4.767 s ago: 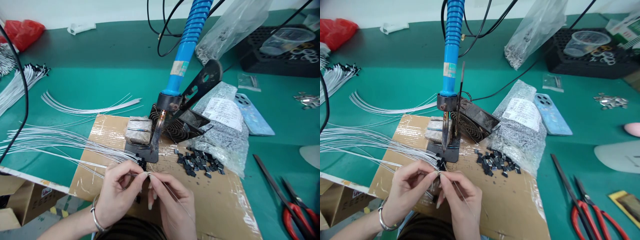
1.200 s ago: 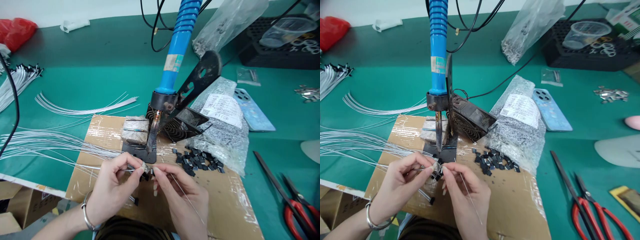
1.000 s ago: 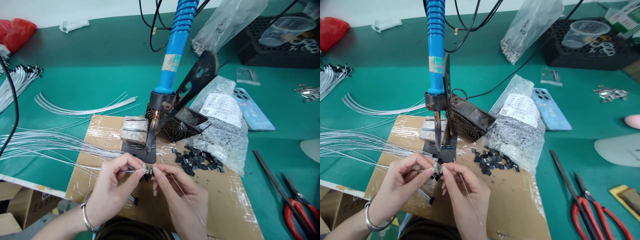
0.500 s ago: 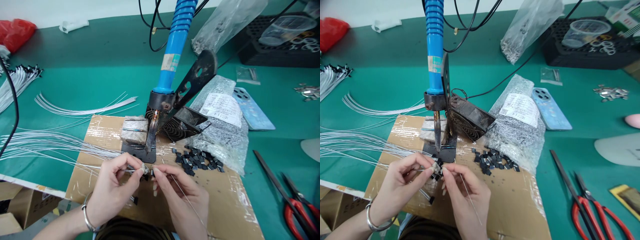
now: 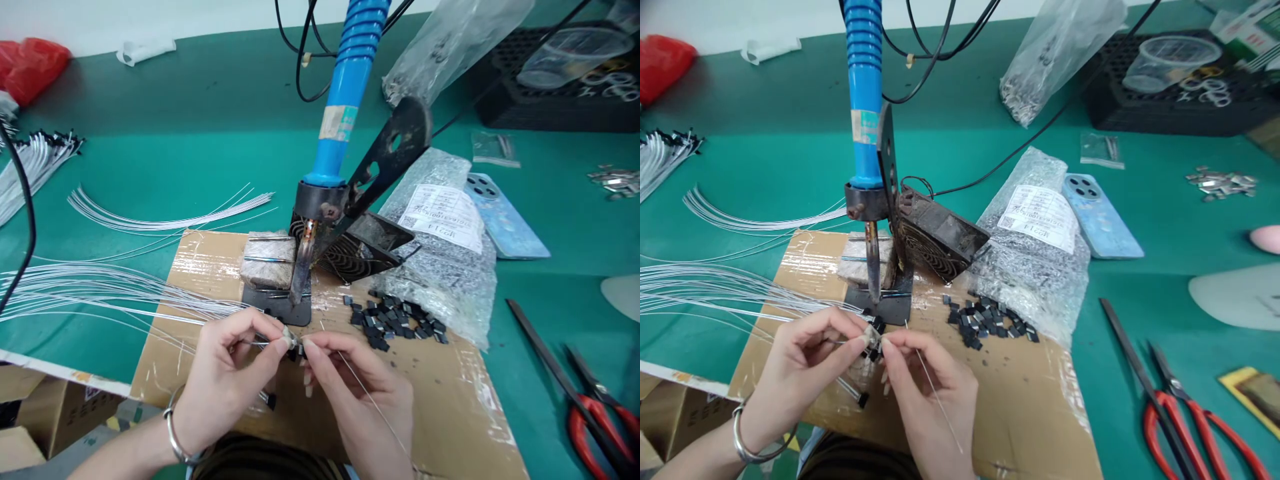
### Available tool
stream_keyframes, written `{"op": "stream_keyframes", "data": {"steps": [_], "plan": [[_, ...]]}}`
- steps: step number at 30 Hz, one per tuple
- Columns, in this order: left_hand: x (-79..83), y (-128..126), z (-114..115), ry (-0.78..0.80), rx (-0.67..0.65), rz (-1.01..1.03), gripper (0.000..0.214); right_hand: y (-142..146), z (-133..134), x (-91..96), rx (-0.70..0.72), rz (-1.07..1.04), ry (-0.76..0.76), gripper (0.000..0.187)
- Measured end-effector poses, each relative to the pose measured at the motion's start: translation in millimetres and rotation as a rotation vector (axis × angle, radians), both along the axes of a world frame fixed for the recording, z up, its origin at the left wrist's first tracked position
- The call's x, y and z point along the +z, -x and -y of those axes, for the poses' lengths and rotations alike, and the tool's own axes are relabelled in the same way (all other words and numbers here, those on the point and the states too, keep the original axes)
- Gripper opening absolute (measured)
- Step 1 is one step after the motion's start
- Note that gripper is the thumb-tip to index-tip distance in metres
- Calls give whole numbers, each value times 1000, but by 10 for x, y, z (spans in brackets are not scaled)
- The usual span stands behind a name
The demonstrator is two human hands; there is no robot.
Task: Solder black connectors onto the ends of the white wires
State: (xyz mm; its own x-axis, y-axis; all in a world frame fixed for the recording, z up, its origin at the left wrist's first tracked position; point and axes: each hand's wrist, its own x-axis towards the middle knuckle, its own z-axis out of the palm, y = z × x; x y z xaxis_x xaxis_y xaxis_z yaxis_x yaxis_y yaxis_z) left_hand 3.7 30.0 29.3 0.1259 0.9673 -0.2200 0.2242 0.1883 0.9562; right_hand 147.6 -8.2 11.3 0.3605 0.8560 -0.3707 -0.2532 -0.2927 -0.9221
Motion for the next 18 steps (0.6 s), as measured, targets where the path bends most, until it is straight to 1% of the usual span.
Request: {"op": "stream_keyframes", "data": {"steps": [6,10,15,18], "plan": [[-5,8,9,-4,6,41,14,-19,41,-33,81,-57,25,10],[-17,8,25,1,2,48,12,-25,50,-51,112,-54,26,11],[-84,2,75,2,38,91,12,-33,55,-60,119,-19,-20,13],[-93,-10,87,-10,57,129,11,-26,60,-57,111,-21,-31,12]]}}
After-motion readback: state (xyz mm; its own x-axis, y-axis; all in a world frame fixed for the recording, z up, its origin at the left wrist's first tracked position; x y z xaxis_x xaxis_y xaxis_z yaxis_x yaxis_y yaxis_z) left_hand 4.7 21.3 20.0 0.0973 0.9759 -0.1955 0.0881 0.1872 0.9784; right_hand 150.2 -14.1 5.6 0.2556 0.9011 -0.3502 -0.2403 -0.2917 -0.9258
